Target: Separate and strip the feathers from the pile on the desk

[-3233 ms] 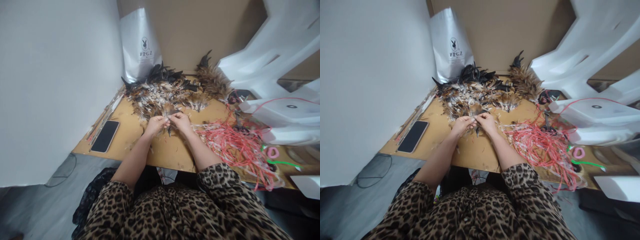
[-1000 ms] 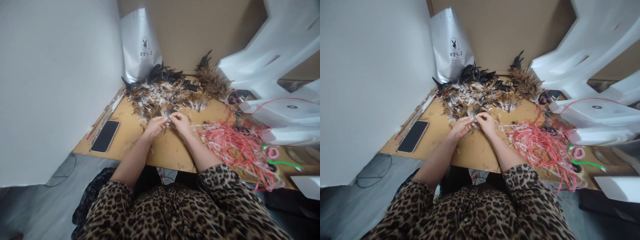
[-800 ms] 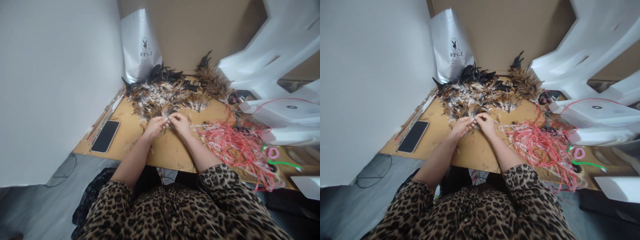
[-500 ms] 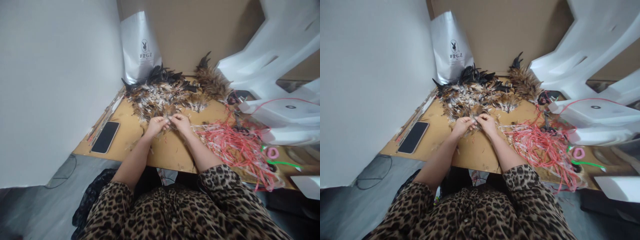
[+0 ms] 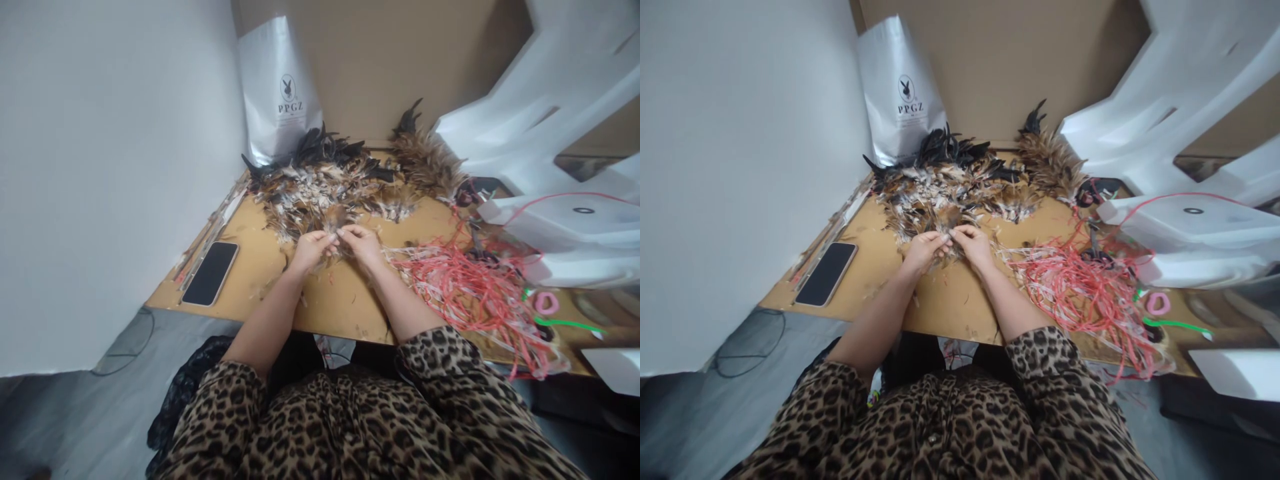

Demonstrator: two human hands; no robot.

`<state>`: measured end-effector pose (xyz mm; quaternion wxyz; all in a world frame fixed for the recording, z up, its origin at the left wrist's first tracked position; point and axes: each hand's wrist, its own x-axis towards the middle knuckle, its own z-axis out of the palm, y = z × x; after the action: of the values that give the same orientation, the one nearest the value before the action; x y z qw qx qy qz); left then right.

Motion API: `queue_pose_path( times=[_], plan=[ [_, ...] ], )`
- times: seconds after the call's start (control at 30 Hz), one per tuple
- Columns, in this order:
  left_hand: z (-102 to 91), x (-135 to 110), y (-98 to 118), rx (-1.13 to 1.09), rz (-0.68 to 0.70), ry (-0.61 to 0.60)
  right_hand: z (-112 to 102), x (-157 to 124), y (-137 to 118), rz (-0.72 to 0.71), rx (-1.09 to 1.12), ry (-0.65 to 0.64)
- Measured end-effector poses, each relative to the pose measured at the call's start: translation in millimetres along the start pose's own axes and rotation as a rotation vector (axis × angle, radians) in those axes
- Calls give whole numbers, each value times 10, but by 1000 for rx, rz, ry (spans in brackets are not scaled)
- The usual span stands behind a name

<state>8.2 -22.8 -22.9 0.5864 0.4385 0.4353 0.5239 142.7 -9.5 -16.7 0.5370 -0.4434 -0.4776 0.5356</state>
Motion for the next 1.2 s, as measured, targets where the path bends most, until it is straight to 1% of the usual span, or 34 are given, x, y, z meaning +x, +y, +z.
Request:
queue_pose_path(
  times=[0.1,0.17,0.27,0.33,0.4,0.5,0.63,0.73,0.8,0.93,1.0,1.1,1.2],
  plan=[
    [-73,32,35,-50,13,80,-132,58,-48,-48,-190,-6],
    [-123,55,47,-94,41,127,-230,95,-56,-52,-321,-44],
    [-161,75,46,-130,45,153,-340,140,-20,-35,-518,-133],
    [-157,74,43,-141,38,153,-377,161,30,-33,-638,-185],
    [-139,65,45,-149,35,144,-384,175,85,-54,-731,-201],
    [-110,48,52,-149,32,120,-352,169,139,-78,-833,-168],
    [-92,37,47,-141,4,88,-277,121,125,-43,-934,-146],
    [-94,36,38,-135,-17,75,-237,99,94,-41,-913,-139],
    [-95,34,37,-131,-30,76,-225,104,84,-50,-808,-119],
    [-87,22,48,-172,-72,69,-219,131,66,-41,-521,-52],
    [-84,14,53,-212,-97,42,-214,130,46,-80,-453,-16],
    [-93,5,55,-263,-172,-31,-197,99,9,-192,-460,27],
    [-113,2,43,-291,-272,-132,-170,50,-18,-305,-556,45]
  ],
)
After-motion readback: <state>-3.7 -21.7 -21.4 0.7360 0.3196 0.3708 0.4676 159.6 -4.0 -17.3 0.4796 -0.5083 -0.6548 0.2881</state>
